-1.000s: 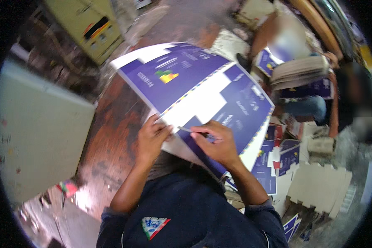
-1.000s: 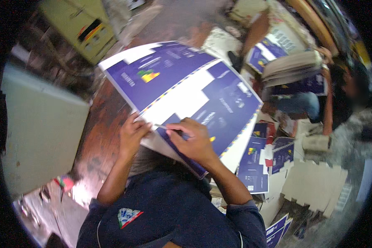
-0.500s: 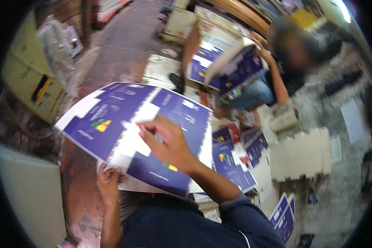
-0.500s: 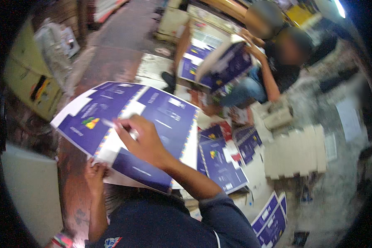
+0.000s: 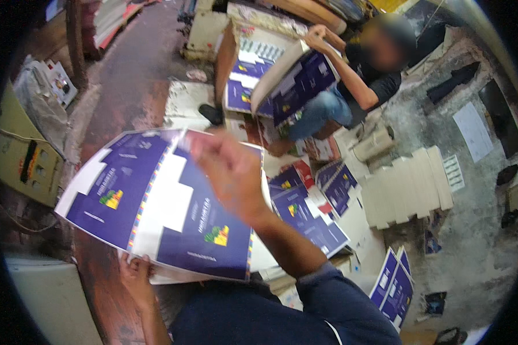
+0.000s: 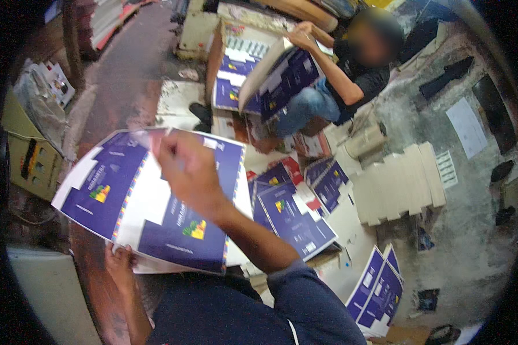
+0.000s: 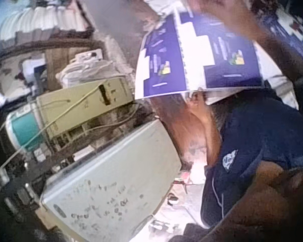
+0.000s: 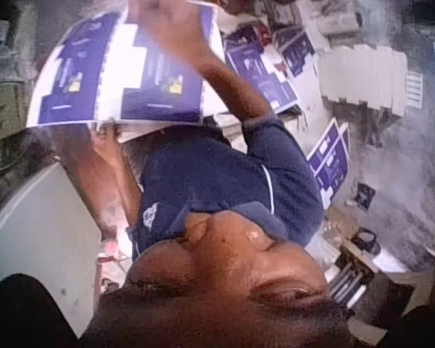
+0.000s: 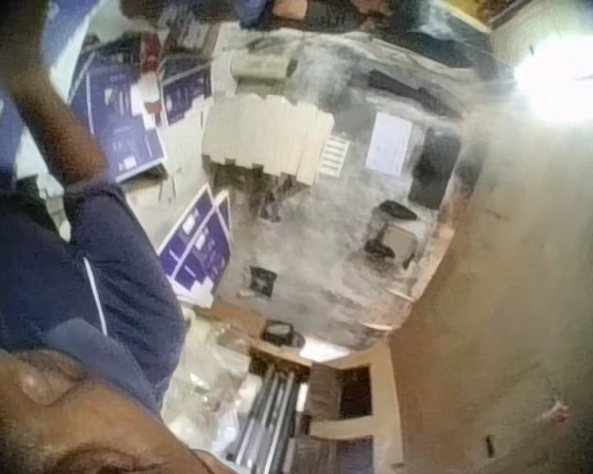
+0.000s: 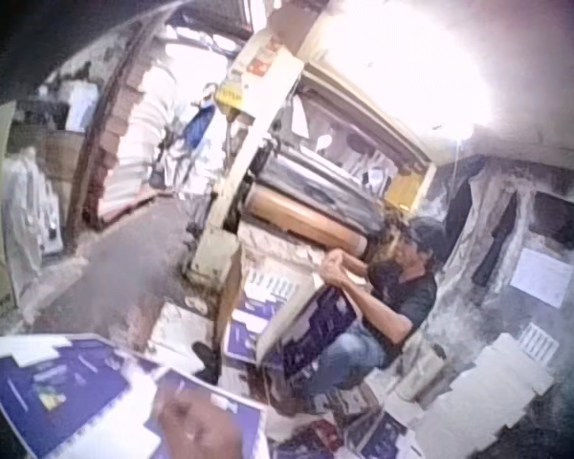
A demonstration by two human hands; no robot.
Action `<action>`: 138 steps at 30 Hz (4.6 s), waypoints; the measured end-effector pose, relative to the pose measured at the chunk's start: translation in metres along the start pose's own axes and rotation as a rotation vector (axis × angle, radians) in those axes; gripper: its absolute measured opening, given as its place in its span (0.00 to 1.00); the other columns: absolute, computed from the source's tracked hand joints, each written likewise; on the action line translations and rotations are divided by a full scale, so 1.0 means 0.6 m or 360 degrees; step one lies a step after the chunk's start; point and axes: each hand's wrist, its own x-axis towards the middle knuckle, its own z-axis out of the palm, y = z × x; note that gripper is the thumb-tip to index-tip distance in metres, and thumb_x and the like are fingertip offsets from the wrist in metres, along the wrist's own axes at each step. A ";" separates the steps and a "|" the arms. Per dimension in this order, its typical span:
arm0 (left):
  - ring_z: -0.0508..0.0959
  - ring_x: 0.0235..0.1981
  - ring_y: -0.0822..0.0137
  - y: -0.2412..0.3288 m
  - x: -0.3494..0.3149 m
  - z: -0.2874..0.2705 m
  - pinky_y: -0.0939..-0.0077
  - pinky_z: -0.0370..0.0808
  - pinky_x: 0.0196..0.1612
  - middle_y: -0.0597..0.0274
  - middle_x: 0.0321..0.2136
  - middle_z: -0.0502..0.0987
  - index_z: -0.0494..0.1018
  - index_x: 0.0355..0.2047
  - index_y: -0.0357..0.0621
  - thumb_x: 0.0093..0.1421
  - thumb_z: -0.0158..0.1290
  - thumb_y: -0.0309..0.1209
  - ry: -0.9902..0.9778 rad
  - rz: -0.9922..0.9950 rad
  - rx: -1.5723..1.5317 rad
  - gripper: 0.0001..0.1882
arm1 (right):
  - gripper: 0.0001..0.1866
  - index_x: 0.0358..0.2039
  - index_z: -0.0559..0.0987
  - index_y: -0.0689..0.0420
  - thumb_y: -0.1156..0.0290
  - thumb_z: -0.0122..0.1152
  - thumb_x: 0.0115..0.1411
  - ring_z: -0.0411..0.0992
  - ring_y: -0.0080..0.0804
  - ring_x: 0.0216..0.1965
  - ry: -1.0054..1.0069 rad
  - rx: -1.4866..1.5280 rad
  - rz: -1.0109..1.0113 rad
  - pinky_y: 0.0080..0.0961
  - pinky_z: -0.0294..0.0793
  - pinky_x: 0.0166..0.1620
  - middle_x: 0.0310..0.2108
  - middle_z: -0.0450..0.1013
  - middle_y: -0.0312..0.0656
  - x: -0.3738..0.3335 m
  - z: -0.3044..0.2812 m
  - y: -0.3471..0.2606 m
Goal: The person folds printed cardboard sheets into box shapes using a small metal tool to crease the edges. They repeatedly pick up flat sheets, fold the flaps, and stack the finished boxes on the floor.
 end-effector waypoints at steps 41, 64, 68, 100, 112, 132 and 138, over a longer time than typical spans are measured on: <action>0.80 0.29 0.74 0.020 -0.010 -0.005 0.84 0.71 0.26 0.59 0.30 0.79 0.66 0.52 0.30 0.58 0.61 0.24 -0.0031 -0.0038 -0.0090 0.24 | 0.09 0.36 0.82 0.61 0.81 0.63 0.52 0.77 0.33 0.27 -0.1069 -0.0242 -0.0129 0.24 0.76 0.32 0.28 0.77 0.44 -0.191 0.120 0.080; 0.80 0.30 0.74 0.060 -0.022 0.004 0.84 0.71 0.28 0.59 0.30 0.80 0.67 0.52 0.29 0.57 0.62 0.24 -0.0026 0.0040 -0.0059 0.25 | 0.11 0.33 0.81 0.57 0.78 0.67 0.47 0.74 0.42 0.30 -0.1455 -0.0544 -0.0396 0.35 0.75 0.32 0.25 0.71 0.44 -0.217 0.031 0.038; 0.80 0.30 0.73 0.063 -0.028 0.007 0.83 0.71 0.27 0.58 0.30 0.80 0.67 0.52 0.28 0.56 0.62 0.23 0.0029 0.0076 -0.0083 0.24 | 0.06 0.29 0.77 0.58 0.75 0.63 0.49 0.72 0.46 0.32 -0.1708 -0.0747 -0.0292 0.41 0.75 0.35 0.27 0.70 0.46 -0.254 -0.058 0.025; 0.79 0.30 0.73 0.051 -0.052 0.012 0.82 0.73 0.29 0.58 0.31 0.79 0.66 0.53 0.30 0.57 0.60 0.22 0.0004 0.0164 -0.0188 0.25 | 0.35 0.53 0.74 0.57 0.68 0.74 0.42 0.70 0.46 0.43 -0.1038 -0.0815 -0.0549 0.41 0.71 0.47 0.43 0.72 0.45 -0.301 -0.042 0.069; 0.77 0.34 0.74 0.060 -0.076 0.013 0.81 0.73 0.39 0.58 0.32 0.79 0.58 0.60 0.26 0.57 0.61 0.21 -0.0309 0.0080 -0.0076 0.34 | 0.32 0.52 0.74 0.57 0.73 0.71 0.43 0.70 0.48 0.42 -0.1118 -0.0732 -0.0470 0.40 0.72 0.48 0.43 0.72 0.46 -0.294 -0.055 0.069; 0.78 0.34 0.73 0.080 0.069 -0.082 0.81 0.74 0.39 0.59 0.33 0.80 0.67 0.56 0.30 0.56 0.58 0.19 0.0111 0.0400 -0.0106 0.26 | 0.28 0.49 0.77 0.58 0.77 0.68 0.43 0.71 0.45 0.41 -0.1107 -0.0715 -0.0463 0.38 0.74 0.44 0.39 0.73 0.46 -0.305 -0.059 0.065; 0.76 0.30 0.75 0.105 0.033 -0.088 0.81 0.72 0.35 0.63 0.28 0.79 0.67 0.56 0.31 0.51 0.61 0.19 -0.0096 0.0265 0.0551 0.30 | 0.27 0.51 0.76 0.57 0.78 0.66 0.46 0.71 0.44 0.41 -0.1053 -0.0670 -0.0435 0.36 0.74 0.45 0.41 0.73 0.45 -0.304 -0.066 0.068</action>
